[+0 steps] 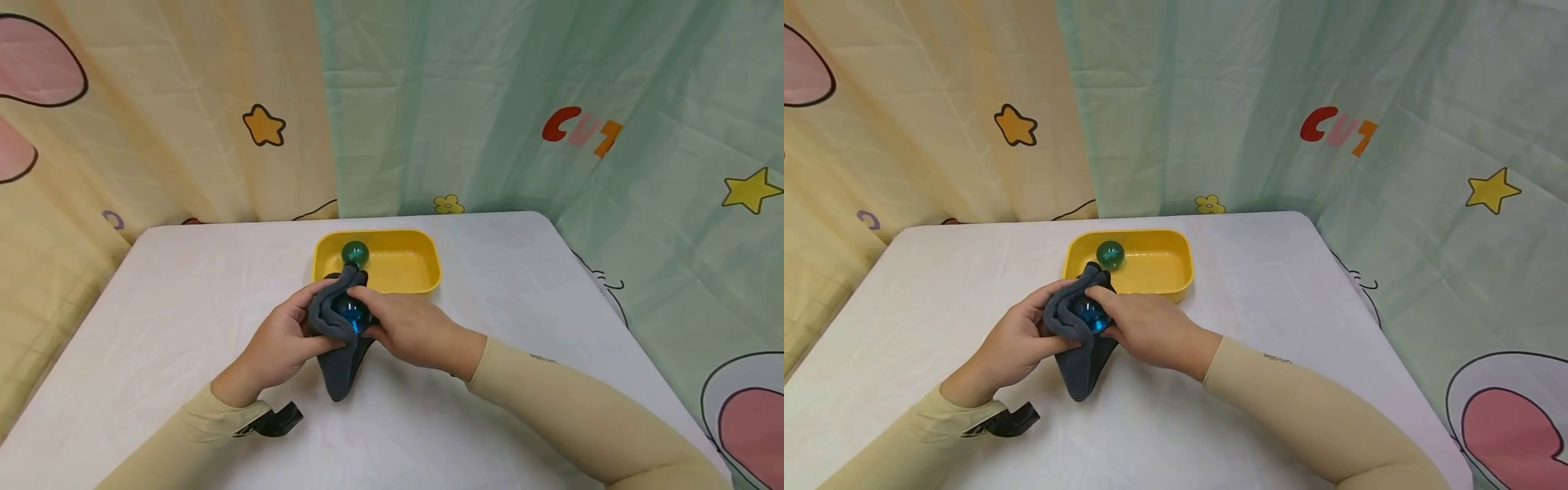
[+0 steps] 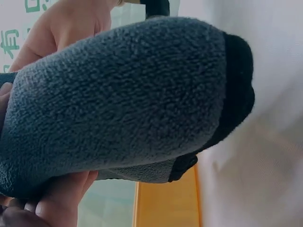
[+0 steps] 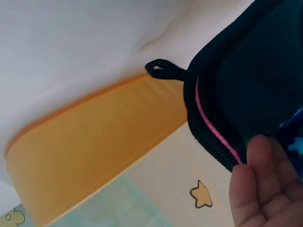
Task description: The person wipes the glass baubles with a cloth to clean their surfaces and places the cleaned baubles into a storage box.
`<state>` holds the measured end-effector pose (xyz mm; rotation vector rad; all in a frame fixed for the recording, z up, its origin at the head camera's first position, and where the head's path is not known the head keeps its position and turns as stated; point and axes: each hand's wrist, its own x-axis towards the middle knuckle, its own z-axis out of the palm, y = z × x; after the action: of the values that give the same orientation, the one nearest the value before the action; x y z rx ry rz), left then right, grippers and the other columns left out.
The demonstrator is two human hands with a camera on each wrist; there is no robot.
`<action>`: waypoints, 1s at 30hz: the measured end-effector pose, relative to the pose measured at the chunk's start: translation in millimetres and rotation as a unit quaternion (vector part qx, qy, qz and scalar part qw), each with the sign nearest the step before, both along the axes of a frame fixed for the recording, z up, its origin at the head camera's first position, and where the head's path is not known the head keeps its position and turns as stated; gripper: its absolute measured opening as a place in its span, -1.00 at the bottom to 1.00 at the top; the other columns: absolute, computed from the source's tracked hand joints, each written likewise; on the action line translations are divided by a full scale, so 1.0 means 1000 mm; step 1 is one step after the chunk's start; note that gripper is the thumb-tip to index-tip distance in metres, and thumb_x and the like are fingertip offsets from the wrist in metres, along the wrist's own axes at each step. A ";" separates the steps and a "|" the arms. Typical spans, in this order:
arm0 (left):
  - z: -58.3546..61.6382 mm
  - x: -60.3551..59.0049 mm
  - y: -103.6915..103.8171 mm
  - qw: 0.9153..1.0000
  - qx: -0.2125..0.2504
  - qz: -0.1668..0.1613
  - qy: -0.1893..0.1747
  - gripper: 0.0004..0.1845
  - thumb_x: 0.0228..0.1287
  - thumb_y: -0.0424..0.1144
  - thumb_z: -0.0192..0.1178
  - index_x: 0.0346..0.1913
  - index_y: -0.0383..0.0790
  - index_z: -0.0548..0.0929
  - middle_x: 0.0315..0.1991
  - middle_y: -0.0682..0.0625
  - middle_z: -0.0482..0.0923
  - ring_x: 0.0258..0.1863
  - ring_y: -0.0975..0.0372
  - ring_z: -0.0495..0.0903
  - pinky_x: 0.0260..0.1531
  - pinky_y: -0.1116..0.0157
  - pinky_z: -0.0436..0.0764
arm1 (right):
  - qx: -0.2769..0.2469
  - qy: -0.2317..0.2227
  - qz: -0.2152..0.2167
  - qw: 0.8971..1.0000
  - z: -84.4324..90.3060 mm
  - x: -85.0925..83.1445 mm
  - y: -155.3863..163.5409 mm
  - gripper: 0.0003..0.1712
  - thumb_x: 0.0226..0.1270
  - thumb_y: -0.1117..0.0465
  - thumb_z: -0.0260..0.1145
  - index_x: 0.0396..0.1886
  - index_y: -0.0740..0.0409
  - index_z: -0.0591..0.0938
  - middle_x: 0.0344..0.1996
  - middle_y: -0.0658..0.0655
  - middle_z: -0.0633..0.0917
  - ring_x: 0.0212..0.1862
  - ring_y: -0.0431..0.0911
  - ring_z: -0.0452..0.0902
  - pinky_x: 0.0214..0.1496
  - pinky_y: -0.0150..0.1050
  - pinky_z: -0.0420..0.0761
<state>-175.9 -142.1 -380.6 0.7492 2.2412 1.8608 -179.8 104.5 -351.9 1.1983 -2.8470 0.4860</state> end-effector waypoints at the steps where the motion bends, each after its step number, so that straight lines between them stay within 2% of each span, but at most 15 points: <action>1: 0.000 0.000 0.000 1.000 -0.006 -0.001 0.002 -0.18 0.24 -0.50 0.46 0.53 -0.23 0.37 0.43 -0.26 0.48 0.18 0.37 0.67 0.15 0.39 0.69 | -0.002 0.024 0.007 1.000 -0.001 -0.001 0.001 -0.27 0.51 0.09 0.39 0.54 0.04 0.28 0.16 0.07 0.76 0.09 -0.08 0.74 0.26 -0.19 0.70; 3: 0.002 0.001 0.000 1.000 -0.019 0.002 0.010 -0.19 0.25 -0.46 0.48 0.53 -0.19 0.39 0.42 -0.24 0.51 0.16 0.35 0.68 0.14 0.39 0.70 | -0.007 0.056 0.016 0.998 -0.002 -0.002 0.003 -0.28 0.48 0.07 0.42 0.50 0.08 0.35 0.08 0.08 0.79 0.03 -0.08 0.75 0.21 -0.19 0.72; 5: 0.003 0.002 0.000 0.999 -0.033 0.005 0.016 -0.19 0.25 -0.43 0.49 0.53 -0.16 0.40 0.38 -0.23 0.56 0.13 0.33 0.69 0.11 0.39 0.71 | -0.024 0.046 0.012 0.999 -0.004 -0.003 0.003 -0.26 0.45 0.02 0.44 0.50 0.12 0.39 0.13 0.08 0.77 0.07 -0.08 0.74 0.23 -0.19 0.71; 6: 0.003 0.003 0.000 0.999 -0.039 0.006 0.018 -0.19 0.25 -0.42 0.49 0.53 -0.14 0.40 0.37 -0.23 0.57 0.12 0.32 0.70 0.10 0.39 0.71 | -0.039 0.019 0.007 0.999 -0.004 -0.003 0.004 -0.25 0.45 0.01 0.44 0.50 0.14 0.39 0.13 0.08 0.76 0.07 -0.10 0.74 0.23 -0.20 0.71; 8: 0.004 0.003 0.000 0.999 -0.045 0.008 0.020 -0.18 0.25 -0.40 0.50 0.54 -0.13 0.40 0.34 -0.23 0.60 0.09 0.31 0.71 0.09 0.38 0.72 | -0.079 -0.066 -0.012 0.995 -0.006 -0.003 0.003 -0.26 0.48 0.01 0.41 0.51 0.17 0.38 0.09 0.07 0.78 0.02 -0.13 0.74 0.17 -0.24 0.73; 11: 0.004 0.004 0.001 0.999 -0.045 0.011 0.019 -0.18 0.23 -0.40 0.52 0.53 -0.13 0.41 0.30 -0.24 0.63 0.08 0.31 0.72 0.07 0.38 0.72 | -0.151 -0.194 -0.041 0.968 -0.009 -0.002 0.001 -0.49 0.62 0.05 0.28 0.38 0.21 0.49 -0.12 0.06 0.80 -0.17 -0.16 0.72 -0.04 -0.29 0.75; 12: 0.004 0.004 0.001 0.999 -0.044 0.012 0.019 -0.18 0.22 -0.40 0.52 0.53 -0.13 0.41 0.30 -0.25 0.63 0.07 0.30 0.72 0.06 0.38 0.72 | -0.165 -0.215 -0.044 0.961 -0.010 -0.002 0.000 -0.56 0.65 0.06 0.23 0.33 0.20 0.53 -0.20 0.04 0.79 -0.22 -0.17 0.68 -0.09 -0.29 0.73; 14: 0.003 0.004 0.002 0.998 -0.049 0.019 0.022 -0.17 0.21 -0.39 0.53 0.52 -0.12 0.42 0.29 -0.24 0.64 0.05 0.30 0.72 0.05 0.38 0.72 | -0.170 -0.223 -0.047 0.959 -0.010 -0.002 -0.001 -0.59 0.69 0.04 0.16 0.31 0.18 0.56 -0.17 0.03 0.78 -0.21 -0.18 0.64 -0.06 -0.29 0.71; 16: 0.002 0.003 0.002 0.998 -0.055 0.027 0.029 -0.17 0.21 -0.38 0.54 0.52 -0.12 0.42 0.29 -0.22 0.64 0.04 0.30 0.71 0.05 0.39 0.72 | -0.152 -0.200 -0.044 0.967 -0.010 0.000 -0.003 -0.50 0.70 0.02 0.14 0.43 0.18 0.47 -0.06 0.06 0.77 -0.13 -0.18 0.64 0.02 -0.28 0.72; 18: 0.001 0.003 0.002 0.997 -0.060 0.036 0.036 -0.17 0.21 -0.38 0.53 0.52 -0.13 0.41 0.29 -0.20 0.64 0.05 0.30 0.70 0.05 0.41 0.71 | -0.124 -0.172 -0.041 0.977 -0.009 0.001 -0.004 -0.34 0.68 0.02 0.18 0.59 0.15 0.26 0.11 0.08 0.73 -0.04 -0.17 0.65 0.13 -0.26 0.71; 21: 0.001 0.003 0.001 0.997 -0.059 0.043 0.038 -0.18 0.22 -0.39 0.52 0.52 -0.15 0.41 0.30 -0.19 0.63 0.06 0.28 0.69 0.06 0.41 0.71 | -0.074 -0.125 -0.032 0.989 -0.006 0.002 -0.004 -0.16 0.62 0.06 0.27 0.66 0.12 0.05 0.25 0.14 0.69 0.07 -0.09 0.70 0.23 -0.20 0.71; 23: 0.001 0.003 0.001 0.997 -0.060 0.042 0.033 -0.18 0.22 -0.40 0.52 0.52 -0.15 0.41 0.31 -0.19 0.62 0.06 0.26 0.70 0.05 0.40 0.71 | -0.050 -0.086 -0.023 0.995 -0.005 0.002 -0.004 -0.18 0.57 0.07 0.33 0.61 0.09 0.12 0.26 0.13 0.69 0.12 -0.08 0.72 0.27 -0.17 0.70; 25: 0.001 0.003 0.001 0.997 -0.065 0.039 0.025 -0.18 0.22 -0.39 0.53 0.52 -0.14 0.41 0.32 -0.20 0.61 0.04 0.22 0.71 0.03 0.39 0.72 | -0.030 -0.024 -0.011 0.999 -0.006 0.001 -0.002 -0.23 0.52 0.05 0.39 0.55 0.08 0.25 0.22 0.10 0.72 0.14 -0.08 0.71 0.29 -0.18 0.69; 28: 0.002 0.005 0.001 0.997 -0.076 0.030 0.014 -0.16 0.22 -0.37 0.53 0.54 -0.12 0.39 0.35 -0.23 0.59 0.03 0.17 0.73 0.00 0.38 0.73 | -0.018 0.063 0.010 0.998 -0.008 0.000 0.001 -0.27 0.44 0.01 0.47 0.48 0.09 0.41 0.12 0.07 0.75 0.10 -0.09 0.71 0.26 -0.22 0.70; 30: 0.002 0.005 0.002 0.996 -0.080 0.024 0.012 -0.15 0.22 -0.37 0.53 0.54 -0.12 0.38 0.35 -0.25 0.58 0.03 0.15 0.73 -0.01 0.37 0.74 | -0.021 0.084 0.018 0.996 -0.010 -0.001 0.003 -0.25 0.40 -0.01 0.49 0.47 0.14 0.45 0.13 0.08 0.74 0.13 -0.09 0.70 0.28 -0.22 0.69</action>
<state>-170.6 -140.6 -378.6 0.7001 2.4097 1.6739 -181.0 107.2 -361.4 1.2232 -2.6654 0.4219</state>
